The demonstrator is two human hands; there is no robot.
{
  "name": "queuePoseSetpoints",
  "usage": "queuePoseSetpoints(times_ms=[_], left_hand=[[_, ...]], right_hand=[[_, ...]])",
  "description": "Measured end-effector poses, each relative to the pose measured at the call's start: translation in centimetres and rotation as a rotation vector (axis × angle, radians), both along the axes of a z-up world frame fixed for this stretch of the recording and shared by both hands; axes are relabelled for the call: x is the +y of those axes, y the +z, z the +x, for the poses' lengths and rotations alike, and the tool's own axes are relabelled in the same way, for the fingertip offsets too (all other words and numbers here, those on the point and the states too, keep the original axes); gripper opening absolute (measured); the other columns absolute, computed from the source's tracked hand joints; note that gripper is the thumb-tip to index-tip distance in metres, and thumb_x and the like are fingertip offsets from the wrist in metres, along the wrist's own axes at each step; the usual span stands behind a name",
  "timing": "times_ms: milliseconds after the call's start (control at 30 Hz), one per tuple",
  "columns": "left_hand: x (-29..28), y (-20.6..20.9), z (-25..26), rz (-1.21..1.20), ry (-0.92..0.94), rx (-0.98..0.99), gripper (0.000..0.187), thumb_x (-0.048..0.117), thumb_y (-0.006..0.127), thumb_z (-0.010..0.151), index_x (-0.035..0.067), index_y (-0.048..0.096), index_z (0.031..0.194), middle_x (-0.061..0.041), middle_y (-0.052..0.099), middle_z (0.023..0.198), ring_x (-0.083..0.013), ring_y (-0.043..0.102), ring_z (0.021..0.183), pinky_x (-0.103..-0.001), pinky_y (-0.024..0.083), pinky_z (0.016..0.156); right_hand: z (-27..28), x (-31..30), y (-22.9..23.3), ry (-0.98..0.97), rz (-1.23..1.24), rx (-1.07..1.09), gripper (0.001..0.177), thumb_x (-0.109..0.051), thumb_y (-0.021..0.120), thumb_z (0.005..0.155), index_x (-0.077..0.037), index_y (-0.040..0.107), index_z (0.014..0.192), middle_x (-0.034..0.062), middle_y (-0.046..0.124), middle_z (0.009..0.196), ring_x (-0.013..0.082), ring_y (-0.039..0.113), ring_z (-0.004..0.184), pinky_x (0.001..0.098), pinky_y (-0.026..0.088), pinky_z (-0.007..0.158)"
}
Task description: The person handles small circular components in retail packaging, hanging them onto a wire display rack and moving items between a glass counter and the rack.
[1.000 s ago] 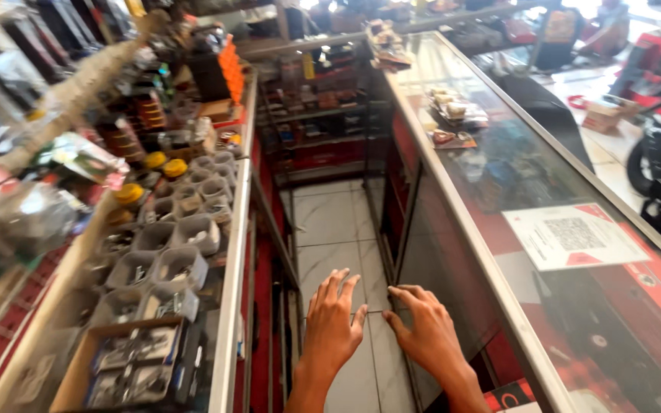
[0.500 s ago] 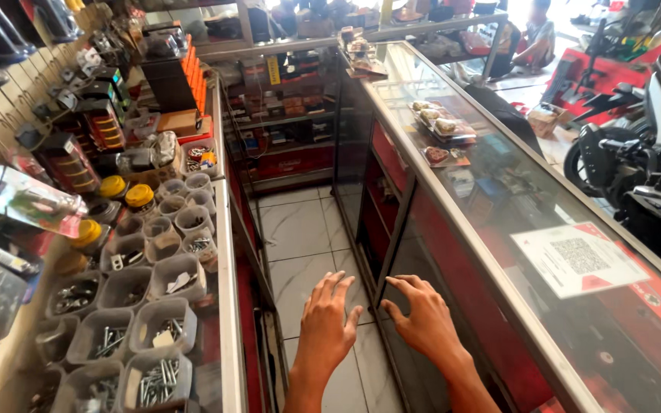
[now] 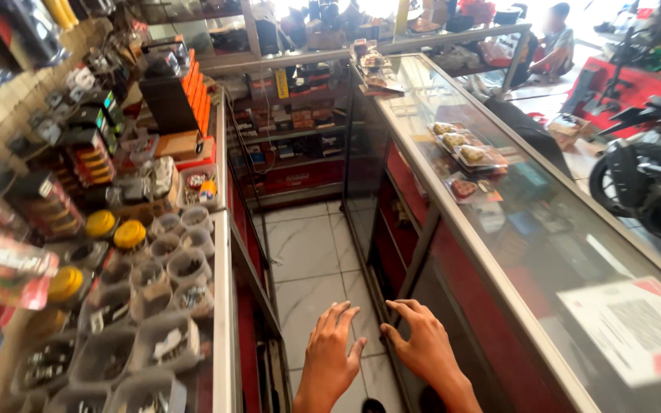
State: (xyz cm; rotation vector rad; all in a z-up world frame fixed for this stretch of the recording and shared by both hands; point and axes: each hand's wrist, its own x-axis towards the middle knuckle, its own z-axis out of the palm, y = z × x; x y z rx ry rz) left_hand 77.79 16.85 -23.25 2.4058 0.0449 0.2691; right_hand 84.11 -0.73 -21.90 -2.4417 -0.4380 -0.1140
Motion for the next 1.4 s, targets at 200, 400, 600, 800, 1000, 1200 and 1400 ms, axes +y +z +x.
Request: queuePoseSetpoints(times_ms=[200,400,600,800,1000,1200,1400], left_hand=[[1.1,1.2,9.8,0.045,-0.052,-0.008,0.054,0.018,0.075,0.087,0.01,0.056,0.137,-0.008,0.05,0.148,-0.0302,0.038,0.145,-0.046,0.035,0.114],[0.1,3.4,19.3,0.104,-0.116,-0.011,0.052,0.018,0.074,0.089,0.011,0.056,0.138,-0.009,0.049,0.149,-0.0315,0.038,0.144,-0.048,0.033,0.114],[-1.6,4.1,25.2,0.086,-0.141,-0.005,0.051,0.018,0.074,0.088,0.01,0.057,0.136,-0.009,0.051,0.148,-0.0303,0.043,0.141,-0.045,0.038,0.113],[-1.9,4.3,30.3,0.117,-0.206,-0.083,0.052,0.016,0.076,0.086,0.008,0.058,0.134,-0.01,0.054,0.145,-0.0322,0.044,0.14,-0.045,0.039,0.111],[-0.1,3.0,35.3,0.082,-0.248,-0.059,0.052,0.014,0.075,0.085,0.008,0.058,0.134,-0.009,0.054,0.145,-0.0314,0.046,0.139,-0.045,0.039,0.111],[3.1,2.7,41.6,0.008,-0.324,-0.132,0.05,0.012,0.074,0.086,0.006,0.059,0.134,-0.011,0.055,0.145,-0.0331,0.046,0.139,-0.045,0.04,0.112],[8.7,3.5,48.0,-0.008,-0.356,-0.076,0.052,0.01,0.072,0.086,0.006,0.058,0.136,-0.011,0.054,0.146,-0.0321,0.044,0.141,-0.045,0.039,0.113]], right_hand=[[9.5,1.0,0.0,-0.019,0.101,-0.001,0.05,-0.027,0.077,0.082,-0.013,0.07,0.13,0.0043,0.07,0.124,0.0284,0.063,0.12,0.0406,0.05,0.1],[17.7,-0.1,1.6,-0.062,0.182,-0.04,0.049,-0.025,0.077,0.083,-0.011,0.07,0.129,0.0074,0.07,0.125,0.03,0.064,0.118,0.0411,0.05,0.098],[23.1,-1.2,2.3,-0.072,0.257,-0.098,0.044,-0.023,0.077,0.083,-0.008,0.07,0.124,0.0098,0.07,0.125,0.0319,0.065,0.116,0.041,0.05,0.098],[27.0,-0.8,2.8,-0.09,0.292,-0.108,0.044,-0.021,0.077,0.082,-0.008,0.071,0.124,0.01,0.07,0.125,0.0315,0.065,0.117,0.0408,0.05,0.098],[30.6,0.7,1.9,-0.106,0.275,-0.071,0.044,-0.02,0.076,0.083,-0.006,0.069,0.124,0.011,0.069,0.124,0.0319,0.065,0.116,0.0409,0.05,0.098],[35.2,4.4,2.0,-0.152,0.199,-0.1,0.043,-0.018,0.075,0.082,-0.004,0.07,0.122,0.0117,0.069,0.122,0.0338,0.064,0.114,0.0416,0.05,0.097],[40.5,10.2,3.2,-0.174,0.131,-0.109,0.044,-0.02,0.075,0.082,-0.005,0.07,0.123,0.0109,0.068,0.125,0.0334,0.062,0.116,0.0433,0.048,0.098]])
